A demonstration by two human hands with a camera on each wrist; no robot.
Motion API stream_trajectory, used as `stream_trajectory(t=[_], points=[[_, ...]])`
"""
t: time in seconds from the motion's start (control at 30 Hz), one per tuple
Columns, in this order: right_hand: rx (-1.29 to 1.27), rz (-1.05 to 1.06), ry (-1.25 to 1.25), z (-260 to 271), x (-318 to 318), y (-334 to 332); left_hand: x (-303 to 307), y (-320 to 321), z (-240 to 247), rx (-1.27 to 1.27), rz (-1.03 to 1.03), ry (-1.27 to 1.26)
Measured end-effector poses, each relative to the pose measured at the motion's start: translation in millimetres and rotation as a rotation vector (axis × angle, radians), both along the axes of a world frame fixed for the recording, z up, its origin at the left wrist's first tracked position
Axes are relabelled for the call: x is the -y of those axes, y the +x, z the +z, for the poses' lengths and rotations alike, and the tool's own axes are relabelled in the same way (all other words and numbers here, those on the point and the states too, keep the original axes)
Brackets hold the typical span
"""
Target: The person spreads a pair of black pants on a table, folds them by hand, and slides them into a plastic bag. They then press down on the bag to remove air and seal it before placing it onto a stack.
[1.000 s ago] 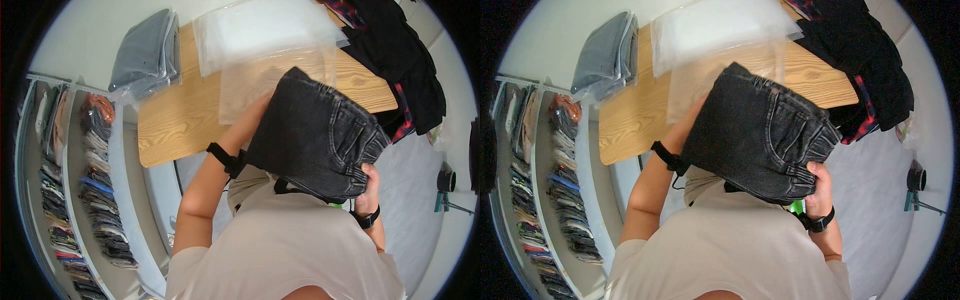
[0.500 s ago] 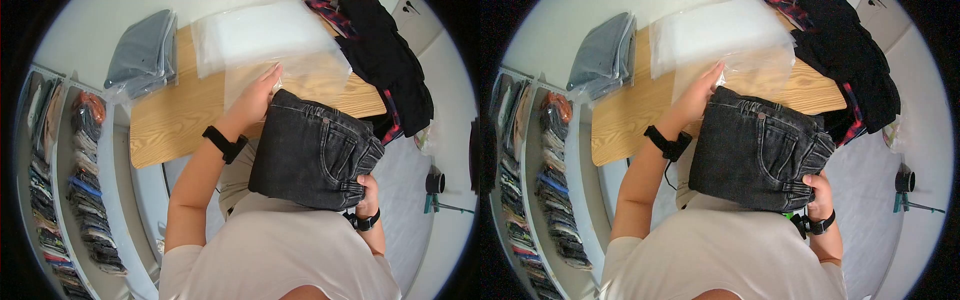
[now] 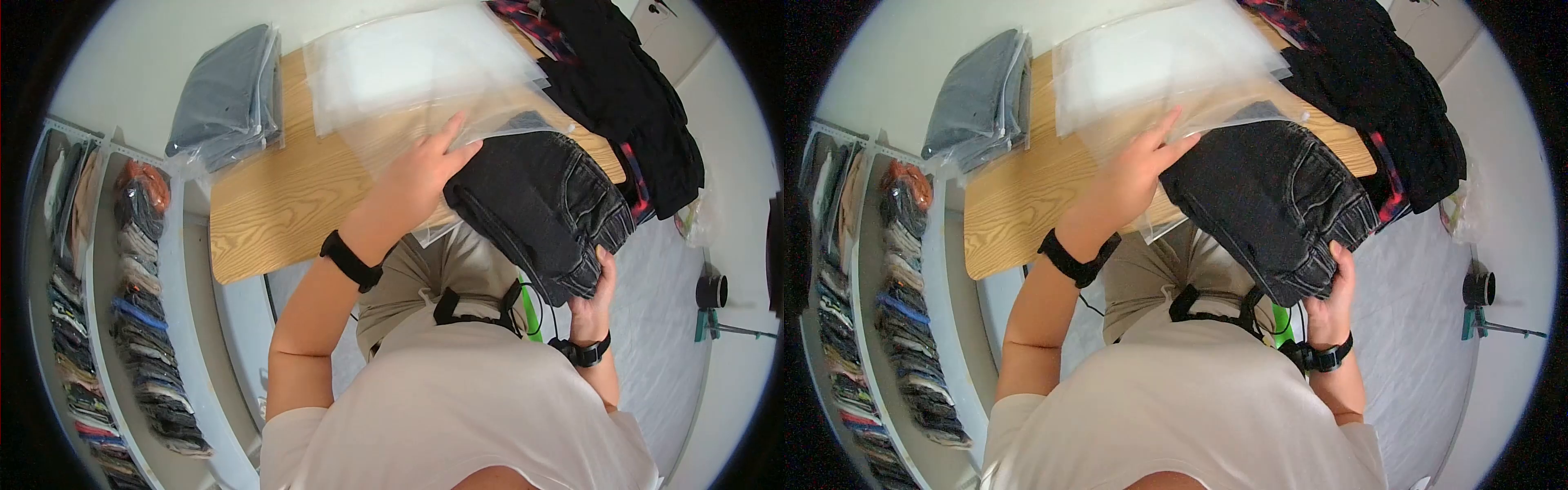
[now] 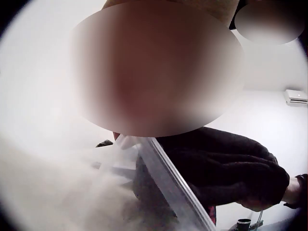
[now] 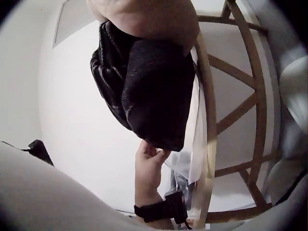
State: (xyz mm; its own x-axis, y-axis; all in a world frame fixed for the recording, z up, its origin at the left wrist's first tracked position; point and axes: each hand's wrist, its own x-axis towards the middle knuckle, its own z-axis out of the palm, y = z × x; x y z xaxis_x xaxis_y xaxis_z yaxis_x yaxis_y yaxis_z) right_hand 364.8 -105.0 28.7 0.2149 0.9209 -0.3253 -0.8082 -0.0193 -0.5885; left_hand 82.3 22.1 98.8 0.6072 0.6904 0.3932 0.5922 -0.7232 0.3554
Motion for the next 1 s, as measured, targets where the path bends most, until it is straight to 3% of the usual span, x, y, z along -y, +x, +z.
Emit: stream_trajectory(t=[0.2, 0.27, 0.47, 0.53, 0.6, 0.67, 0.7, 0.77, 0.8, 0.87, 0.9, 1.0], points=[[-0.211, 0.102, 0.025, -9, -4, -24, 10, 21, 10, 0.046, 0.060, 0.069], [-0.251, 0.295, 0.039, -32, -11, -27, 11, 25, 5, 0.086, 0.056, 0.123], [-0.013, 0.498, 0.072, -27, 1, -26, 24, 30, -27, -0.080, -0.022, 0.027], [-0.250, 0.595, 0.288, -24, -4, -4, 26, 26, -32, -0.071, -0.009, 0.018], [-0.292, 0.569, 0.244, -44, -17, 23, 29, 26, -31, -0.068, -0.005, 0.003], [0.045, 0.359, 0.049, -11, -42, 26, 23, 26, -31, -0.066, -0.002, 0.006], [0.047, 0.360, 0.051, -10, -48, 30, 22, 27, -32, -0.072, -0.002, 0.005], [0.451, 0.522, 0.013, -9, -61, 48, 23, 27, -31, -0.077, -0.001, 0.012], [0.452, 0.522, 0.018, -6, -70, 58, 23, 27, -29, -0.088, 0.001, 0.002], [0.668, 0.895, 0.007, 8, -93, 76, 21, 27, -27, -0.098, 0.009, -0.002], [0.650, 0.968, -0.002, 14, -101, 77, 21, 27, -28, -0.104, 0.001, 0.005], [0.770, 0.971, -0.002, 24, -109, 49, 21, 29, -29, -0.095, -0.001, 0.002]])
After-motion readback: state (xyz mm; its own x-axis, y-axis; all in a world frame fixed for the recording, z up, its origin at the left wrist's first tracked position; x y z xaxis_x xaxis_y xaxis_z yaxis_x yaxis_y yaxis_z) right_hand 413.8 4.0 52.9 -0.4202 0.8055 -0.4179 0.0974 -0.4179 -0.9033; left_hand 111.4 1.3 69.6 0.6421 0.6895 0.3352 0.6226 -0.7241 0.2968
